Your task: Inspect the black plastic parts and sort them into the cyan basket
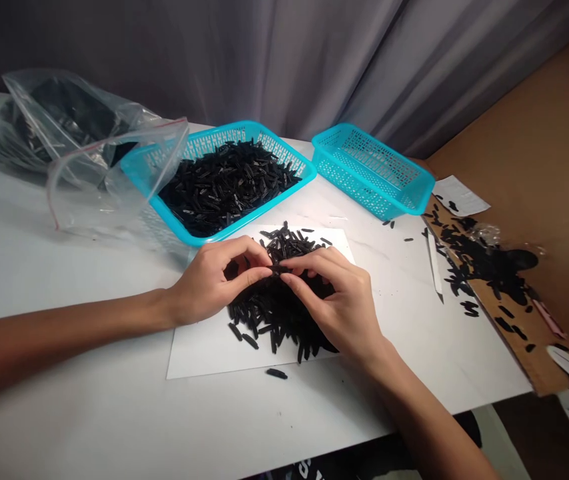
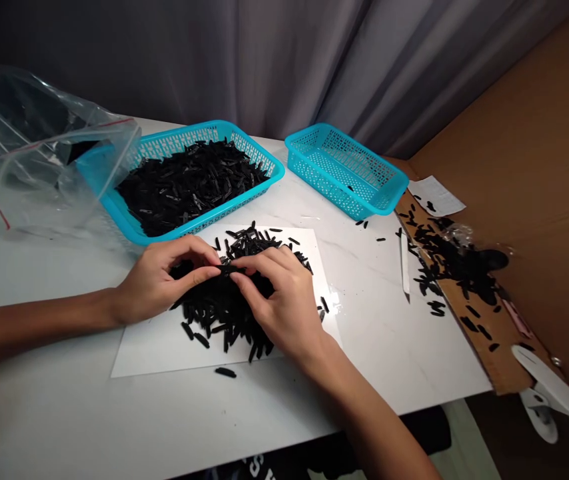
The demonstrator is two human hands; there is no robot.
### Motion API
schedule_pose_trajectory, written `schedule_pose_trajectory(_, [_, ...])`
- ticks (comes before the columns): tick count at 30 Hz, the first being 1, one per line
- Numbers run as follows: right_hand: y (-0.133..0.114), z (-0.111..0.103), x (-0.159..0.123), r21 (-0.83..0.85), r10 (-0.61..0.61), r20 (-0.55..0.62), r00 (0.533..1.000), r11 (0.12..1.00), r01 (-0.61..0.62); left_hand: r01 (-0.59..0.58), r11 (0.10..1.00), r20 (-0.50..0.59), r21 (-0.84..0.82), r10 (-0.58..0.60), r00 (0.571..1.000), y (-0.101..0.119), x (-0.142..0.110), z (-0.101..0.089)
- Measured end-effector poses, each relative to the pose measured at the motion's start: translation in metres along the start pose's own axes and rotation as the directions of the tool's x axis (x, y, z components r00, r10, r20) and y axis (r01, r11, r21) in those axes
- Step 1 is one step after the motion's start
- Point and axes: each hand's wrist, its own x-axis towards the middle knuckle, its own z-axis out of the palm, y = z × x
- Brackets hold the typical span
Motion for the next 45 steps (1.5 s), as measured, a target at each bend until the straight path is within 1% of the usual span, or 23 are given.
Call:
schedule_pose_trajectory(4, [-0.001, 0.000, 0.000, 0.016, 0.007, 0.023, 1.000, 1.000, -0.008, 0.016, 1.000, 0.019, 0.010, -0.016, 1.000, 0.001, 0.000, -0.001])
schedule_pose_trajectory(7, [0.000, 0.000, -0.001, 0.017, 0.011, 0.016, 1.000, 1.000, -0.011, 0.019, 0.999, 0.033, 0.045, -0.021, 0.999, 0.002, 0.000, -0.001])
schedule_pose_trajectory(9, [0.000, -0.002, 0.002, 0.010, 0.024, 0.000, 1.000, 1.000, -0.024, -0.001, 0.993, 0.080, 0.118, -0.009, 0.997, 0.001, 0.001, -0.001])
schedule_pose_trajectory(11, [-0.002, -0.004, 0.010, 0.002, 0.037, -0.025, 0.999, 0.999, -0.037, -0.051, 0.979, 0.168, 0.195, 0.018, 0.986, -0.001, 0.002, -0.001])
schedule_pose_trajectory(12, [-0.005, -0.006, 0.017, -0.004, 0.035, -0.044, 0.998, 0.999, -0.035, -0.078, 0.973, 0.212, 0.219, 0.031, 0.977, -0.002, 0.002, -0.001])
schedule_pose_trajectory(14, [-0.013, -0.009, 0.038, -0.021, -0.025, -0.077, 0.997, 0.999, 0.024, -0.108, 0.970, 0.258, 0.218, 0.049, 0.965, -0.005, 0.003, -0.002])
schedule_pose_trajectory(16, [-0.023, -0.011, 0.064, -0.067, -0.124, -0.138, 0.983, 0.991, 0.116, -0.110, 0.979, 0.260, 0.173, 0.062, 0.964, -0.007, 0.003, -0.002])
schedule_pose_trajectory(18, [-0.031, -0.009, 0.091, -0.110, -0.166, -0.197, 0.966, 0.983, 0.146, -0.106, 0.986, 0.252, 0.130, 0.071, 0.965, -0.008, 0.002, -0.002])
schedule_pose_trajectory(20, [-0.034, -0.005, 0.113, -0.105, -0.152, -0.200, 0.968, 0.985, 0.133, -0.100, 0.988, 0.239, 0.115, 0.070, 0.969, -0.007, 0.001, -0.003])
schedule_pose_trajectory(21, [-0.034, -0.002, 0.120, -0.059, -0.121, -0.179, 0.976, 0.992, 0.113, -0.093, 0.989, 0.228, 0.117, 0.064, 0.972, -0.007, 0.001, -0.003])
schedule_pose_trajectory(23, [-0.030, 0.002, 0.125, 0.088, -0.027, -0.096, 0.995, 0.995, 0.036, -0.076, 0.990, 0.206, 0.121, 0.050, 0.977, -0.006, 0.001, -0.003])
schedule_pose_trajectory(24, [-0.027, 0.004, 0.124, 0.156, 0.009, -0.057, 0.998, 0.988, 0.000, -0.070, 0.990, 0.198, 0.122, 0.045, 0.979, -0.006, 0.001, -0.003])
schedule_pose_trajectory(27, [-0.023, 0.003, 0.106, 0.280, 0.083, -0.028, 0.996, 0.957, -0.072, -0.065, 0.991, 0.193, 0.117, 0.041, 0.980, -0.005, 0.001, -0.002])
schedule_pose_trajectory(29, [-0.025, -0.002, 0.089, 0.304, 0.147, 0.027, 0.989, 0.941, -0.148, -0.049, 0.993, 0.170, 0.106, 0.030, 0.985, -0.004, 0.001, -0.002])
schedule_pose_trajectory(32, [-0.029, -0.009, 0.063, 0.295, 0.192, 0.056, 0.980, 0.934, -0.200, -0.005, 0.996, 0.113, 0.085, -0.004, 0.994, -0.003, 0.000, -0.002])
schedule_pose_trajectory(34, [-0.031, -0.012, 0.051, 0.255, 0.188, 0.073, 0.979, 0.946, -0.201, 0.012, 0.997, 0.102, 0.074, -0.020, 0.995, -0.003, 0.000, -0.001])
schedule_pose_trajectory(37, [-0.029, -0.011, 0.039, 0.243, 0.191, 0.096, 0.977, 0.947, -0.209, 0.012, 0.996, 0.115, 0.087, -0.022, 0.993, -0.003, 0.000, -0.001])
schedule_pose_trajectory(45, [-0.020, -0.005, 0.029, 0.242, 0.192, 0.152, 0.970, 0.944, -0.225, 0.010, 0.993, 0.160, 0.122, -0.030, 0.987, -0.006, 0.001, -0.001])
